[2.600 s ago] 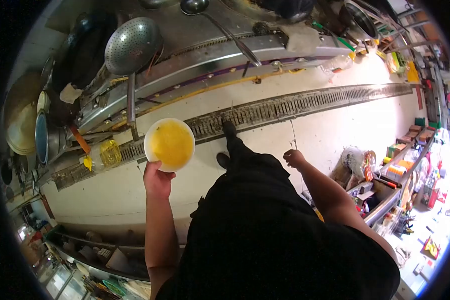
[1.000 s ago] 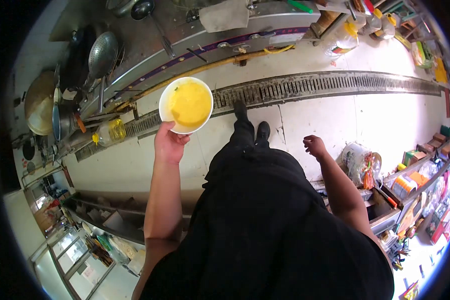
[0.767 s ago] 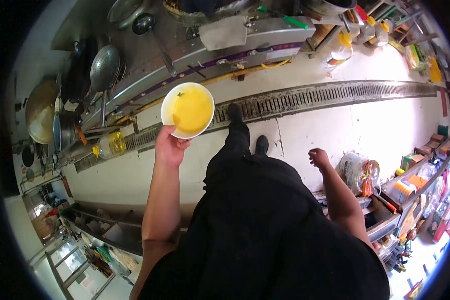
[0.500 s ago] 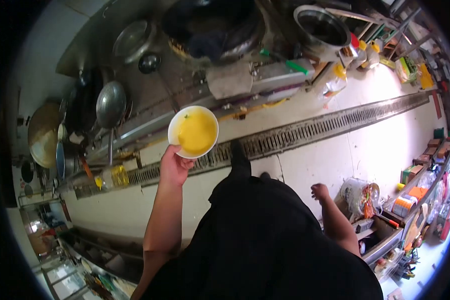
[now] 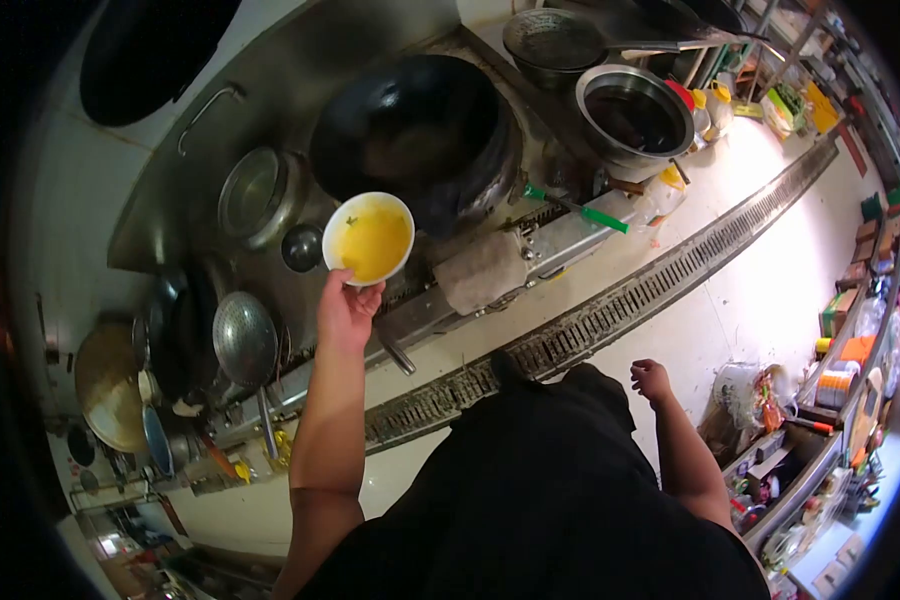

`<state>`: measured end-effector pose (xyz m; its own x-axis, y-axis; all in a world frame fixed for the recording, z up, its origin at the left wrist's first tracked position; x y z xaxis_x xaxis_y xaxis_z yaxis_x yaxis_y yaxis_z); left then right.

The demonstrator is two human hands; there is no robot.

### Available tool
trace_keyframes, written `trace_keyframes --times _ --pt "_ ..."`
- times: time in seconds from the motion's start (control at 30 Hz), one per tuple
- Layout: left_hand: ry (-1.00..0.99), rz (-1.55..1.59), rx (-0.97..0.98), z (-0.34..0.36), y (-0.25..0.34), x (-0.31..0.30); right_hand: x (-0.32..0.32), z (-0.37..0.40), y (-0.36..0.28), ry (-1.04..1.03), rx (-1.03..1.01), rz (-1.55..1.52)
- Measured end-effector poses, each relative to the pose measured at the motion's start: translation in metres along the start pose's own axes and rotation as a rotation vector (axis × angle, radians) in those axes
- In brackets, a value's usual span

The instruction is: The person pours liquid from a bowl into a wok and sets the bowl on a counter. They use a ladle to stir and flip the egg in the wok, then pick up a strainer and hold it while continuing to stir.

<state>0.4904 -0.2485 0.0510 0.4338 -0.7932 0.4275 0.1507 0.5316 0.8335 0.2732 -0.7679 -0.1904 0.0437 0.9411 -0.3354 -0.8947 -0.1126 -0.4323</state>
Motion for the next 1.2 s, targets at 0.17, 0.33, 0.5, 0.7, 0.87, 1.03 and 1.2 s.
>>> trace_keyframes --times 0.17,0.33,0.5,0.7,0.87,1.03,1.2 --pt "0.049 0.013 0.023 -0.082 0.004 0.037 -0.011 -0.019 0.02 0.068 0.067 0.019" --pt "0.159 0.054 0.028 -0.156 -0.008 0.063 -0.056 -0.034 0.057 0.011 0.23 0.068" --pt "0.193 0.015 0.064 -0.22 -0.019 0.08 -0.106 -0.054 0.044 0.113 0.298 -0.11" --pt "0.386 -0.142 0.065 -0.257 -0.027 0.099 -0.121 -0.064 -0.005 0.143 0.254 -0.173" --pt "0.427 -0.294 0.102 -0.269 -0.022 0.108 -0.107 -0.07 -0.035 0.085 0.189 -0.21" --pt "0.421 -0.369 0.164 -0.264 -0.01 0.116 -0.098 -0.078 -0.028 0.066 0.214 -0.133" --pt "0.235 -0.597 0.335 -0.26 0.013 0.122 -0.096 -0.086 -0.007 0.049 0.269 -0.147"
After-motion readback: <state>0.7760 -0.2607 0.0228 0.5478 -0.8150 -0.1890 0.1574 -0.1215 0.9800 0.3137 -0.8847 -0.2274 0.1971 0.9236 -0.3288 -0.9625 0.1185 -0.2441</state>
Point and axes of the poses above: each hand's wrist, its own z-axis away from the middle knuckle, its own x-axis out of the palm, y = z × x, the point moved 3 cm from there along -z, towards the middle knuckle, and after that the axes turned 12 degrees about x, right-handed, at the moved point
